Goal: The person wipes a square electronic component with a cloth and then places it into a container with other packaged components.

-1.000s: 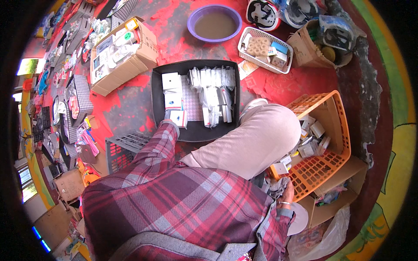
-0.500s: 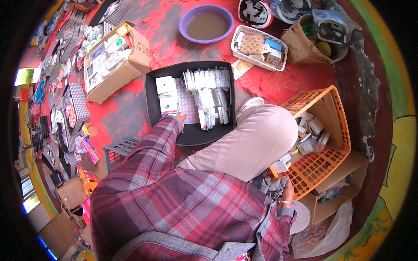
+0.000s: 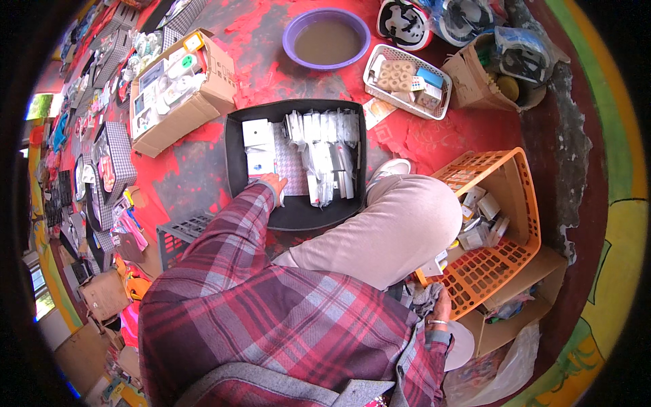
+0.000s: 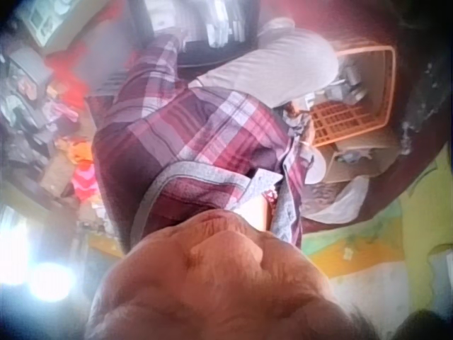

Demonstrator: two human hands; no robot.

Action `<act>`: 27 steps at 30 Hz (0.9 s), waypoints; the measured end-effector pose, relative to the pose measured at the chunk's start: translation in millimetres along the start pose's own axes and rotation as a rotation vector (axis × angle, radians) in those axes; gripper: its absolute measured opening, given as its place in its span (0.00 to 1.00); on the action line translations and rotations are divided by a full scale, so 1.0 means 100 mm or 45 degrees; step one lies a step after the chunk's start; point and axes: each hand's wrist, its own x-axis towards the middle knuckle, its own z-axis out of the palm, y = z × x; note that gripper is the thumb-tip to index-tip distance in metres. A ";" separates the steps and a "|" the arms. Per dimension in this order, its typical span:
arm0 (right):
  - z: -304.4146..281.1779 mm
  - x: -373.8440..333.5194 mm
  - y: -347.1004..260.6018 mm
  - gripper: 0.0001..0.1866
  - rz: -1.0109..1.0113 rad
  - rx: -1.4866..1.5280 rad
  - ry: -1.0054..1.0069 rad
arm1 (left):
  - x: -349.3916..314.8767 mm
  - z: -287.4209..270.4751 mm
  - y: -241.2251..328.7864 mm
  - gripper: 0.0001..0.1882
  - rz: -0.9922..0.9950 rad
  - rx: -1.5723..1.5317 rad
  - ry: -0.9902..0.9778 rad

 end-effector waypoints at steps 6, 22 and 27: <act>0.08 0.00 -0.05 0.17 0.217 0.284 0.010 | -0.11 -0.14 0.20 0.40 -0.165 -0.250 0.259; 0.02 -0.04 -0.06 0.17 0.051 -0.021 0.001 | 0.47 0.19 0.64 0.32 -0.192 -0.385 0.504; 0.02 -0.04 -0.07 0.17 0.048 -0.054 0.034 | 0.67 0.56 0.54 0.29 -0.213 -0.445 0.534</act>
